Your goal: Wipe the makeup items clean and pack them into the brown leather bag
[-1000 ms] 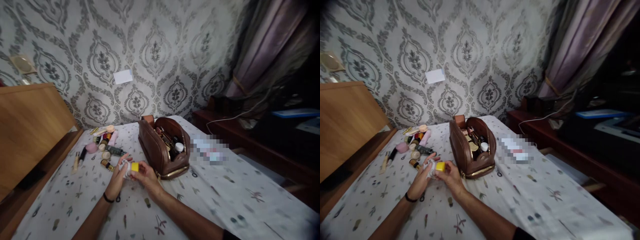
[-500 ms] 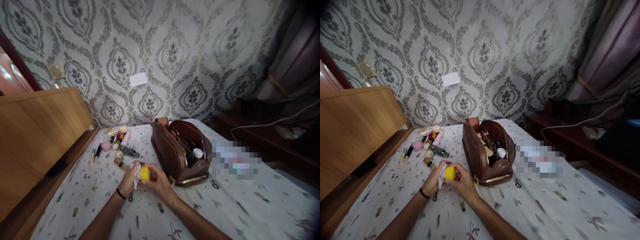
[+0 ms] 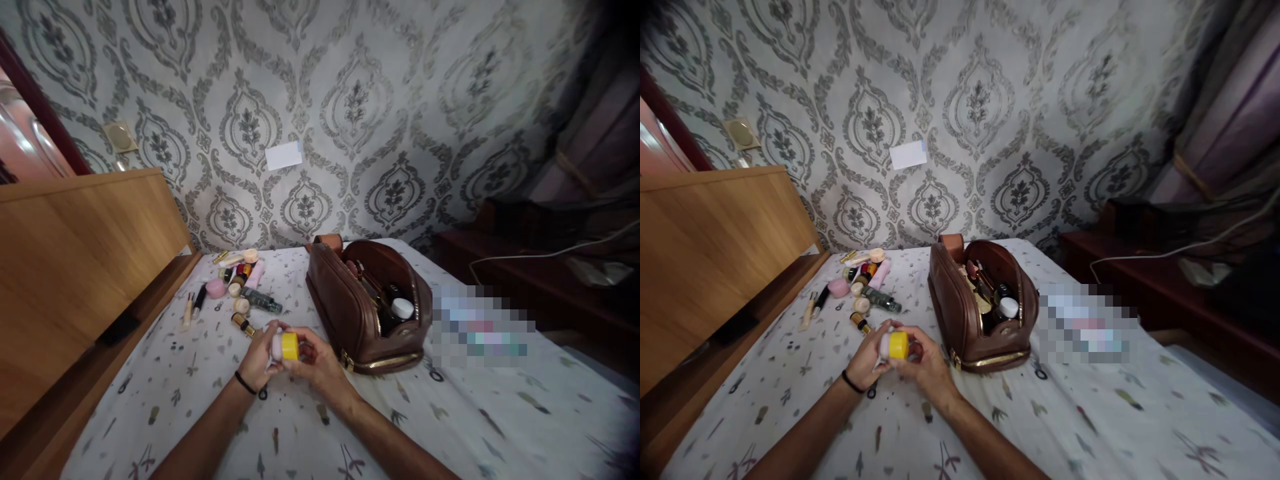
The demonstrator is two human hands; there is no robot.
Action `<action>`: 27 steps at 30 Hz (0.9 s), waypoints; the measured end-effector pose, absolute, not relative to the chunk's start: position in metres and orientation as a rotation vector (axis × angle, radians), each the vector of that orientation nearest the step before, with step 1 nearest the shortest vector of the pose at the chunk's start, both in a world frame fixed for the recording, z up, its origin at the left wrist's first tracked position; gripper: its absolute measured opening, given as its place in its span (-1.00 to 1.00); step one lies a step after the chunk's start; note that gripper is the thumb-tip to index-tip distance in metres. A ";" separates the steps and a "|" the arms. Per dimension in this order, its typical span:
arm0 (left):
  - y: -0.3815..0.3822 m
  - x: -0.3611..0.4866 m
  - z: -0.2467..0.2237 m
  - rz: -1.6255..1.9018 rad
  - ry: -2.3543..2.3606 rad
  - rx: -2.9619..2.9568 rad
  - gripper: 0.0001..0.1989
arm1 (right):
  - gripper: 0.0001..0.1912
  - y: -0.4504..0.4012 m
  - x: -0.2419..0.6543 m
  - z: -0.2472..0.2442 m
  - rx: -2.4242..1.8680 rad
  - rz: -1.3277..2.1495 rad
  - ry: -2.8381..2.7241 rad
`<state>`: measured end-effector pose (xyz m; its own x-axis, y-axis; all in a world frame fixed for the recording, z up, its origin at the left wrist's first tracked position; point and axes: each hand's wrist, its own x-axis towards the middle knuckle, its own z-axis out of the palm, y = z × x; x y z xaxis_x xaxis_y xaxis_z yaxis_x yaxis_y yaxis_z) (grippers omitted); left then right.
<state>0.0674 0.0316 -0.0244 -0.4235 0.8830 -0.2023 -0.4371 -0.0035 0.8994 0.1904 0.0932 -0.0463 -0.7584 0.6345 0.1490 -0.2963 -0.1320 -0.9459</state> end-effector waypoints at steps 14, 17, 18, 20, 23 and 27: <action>0.034 0.062 -0.028 1.684 1.088 0.464 -0.59 | -0.44 0.097 0.186 -0.048 -0.451 1.857 -1.449; 0.032 0.066 -0.024 1.694 1.071 0.484 -0.59 | -0.45 0.098 0.186 -0.050 -0.485 1.825 -1.437; 0.031 0.067 -0.022 1.688 1.083 0.514 -0.57 | -0.45 0.098 0.187 -0.050 -0.502 1.818 -1.436; 0.027 0.070 -0.019 1.663 1.135 0.604 -0.50 | -0.45 0.098 0.188 -0.050 -0.539 1.805 -1.439; 0.023 0.073 -0.017 1.592 1.236 0.743 -0.46 | -0.43 0.097 0.190 -0.047 -0.573 1.779 -1.452; 0.022 0.074 -0.021 1.536 1.275 0.793 -0.49 | -0.40 0.096 0.190 -0.043 -0.597 1.788 -1.380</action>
<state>0.0742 0.0222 -0.0214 -0.3349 0.9380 -0.0894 -0.2609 -0.0012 0.9654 0.1903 0.0964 -0.0429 -0.5822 0.8074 0.0953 -0.2964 -0.1017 -0.9496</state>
